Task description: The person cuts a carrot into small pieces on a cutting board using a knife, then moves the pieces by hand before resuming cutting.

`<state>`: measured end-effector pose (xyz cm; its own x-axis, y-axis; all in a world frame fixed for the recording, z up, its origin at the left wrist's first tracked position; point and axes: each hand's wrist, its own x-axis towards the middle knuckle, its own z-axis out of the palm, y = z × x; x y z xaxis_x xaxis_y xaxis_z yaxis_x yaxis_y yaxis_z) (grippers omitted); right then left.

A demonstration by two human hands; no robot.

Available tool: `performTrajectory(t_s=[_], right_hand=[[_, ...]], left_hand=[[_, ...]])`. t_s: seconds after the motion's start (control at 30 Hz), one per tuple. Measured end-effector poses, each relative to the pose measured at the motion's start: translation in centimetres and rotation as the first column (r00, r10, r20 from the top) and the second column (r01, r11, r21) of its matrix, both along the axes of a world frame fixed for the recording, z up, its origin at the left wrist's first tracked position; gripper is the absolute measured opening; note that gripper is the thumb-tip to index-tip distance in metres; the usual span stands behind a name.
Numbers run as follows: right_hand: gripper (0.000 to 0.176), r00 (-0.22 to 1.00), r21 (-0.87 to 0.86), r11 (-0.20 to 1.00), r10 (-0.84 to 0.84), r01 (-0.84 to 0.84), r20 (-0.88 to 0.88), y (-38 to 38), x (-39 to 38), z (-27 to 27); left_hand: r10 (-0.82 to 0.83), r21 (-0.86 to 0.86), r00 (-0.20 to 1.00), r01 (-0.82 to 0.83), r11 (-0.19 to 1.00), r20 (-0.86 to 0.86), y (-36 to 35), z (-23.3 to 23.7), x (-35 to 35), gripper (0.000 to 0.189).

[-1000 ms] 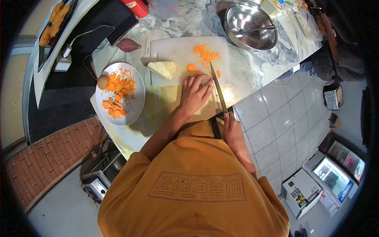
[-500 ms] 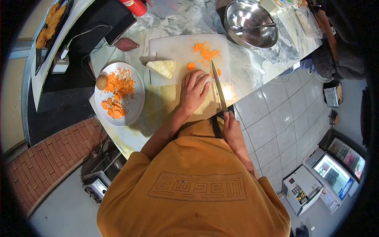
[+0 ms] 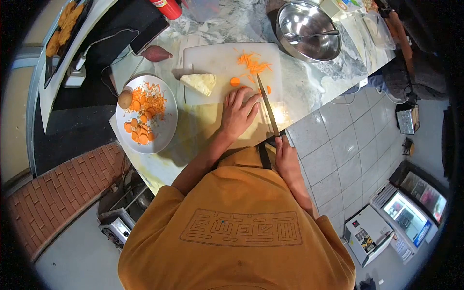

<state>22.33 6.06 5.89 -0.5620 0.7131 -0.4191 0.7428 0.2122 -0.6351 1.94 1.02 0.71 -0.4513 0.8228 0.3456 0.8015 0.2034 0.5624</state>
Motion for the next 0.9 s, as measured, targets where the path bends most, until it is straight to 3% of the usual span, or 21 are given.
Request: performTrajectory(t_s=[0.23,0.3,0.47,0.63,0.9], right_hand=[[0.031,0.999,0.017,0.999,0.035,-0.035,0.003,0.3,0.2,-0.3],[0.031,0.999,0.031,0.999,0.042,-0.042,-0.001,0.3,0.2,-0.2],[0.032,0.998,-0.009,1.000,0.022,-0.022,0.063,0.4,-0.4,0.9],[0.028,0.998,0.060,0.997,0.053,-0.054,0.018,0.5,0.1,0.4],[0.027,1.000,0.026,1.000,0.003,-0.003,-0.014,0.7,0.3,0.7]], left_hand=[[0.008,0.000,1.000,-0.008,1.000,-0.008,0.0,-0.4,0.0,0.028],[0.010,0.011,0.996,-0.009,1.000,-0.083,0.1,-0.5,-0.2,0.028],[0.011,-0.022,1.000,-0.011,1.000,-0.018,0.0,-0.3,0.0,0.028],[0.013,-0.031,1.000,-0.013,0.999,-0.017,0.0,-0.3,0.0,0.030],[-0.002,-0.051,0.998,-0.001,0.999,-0.059,0.2,0.4,0.1,0.034]])
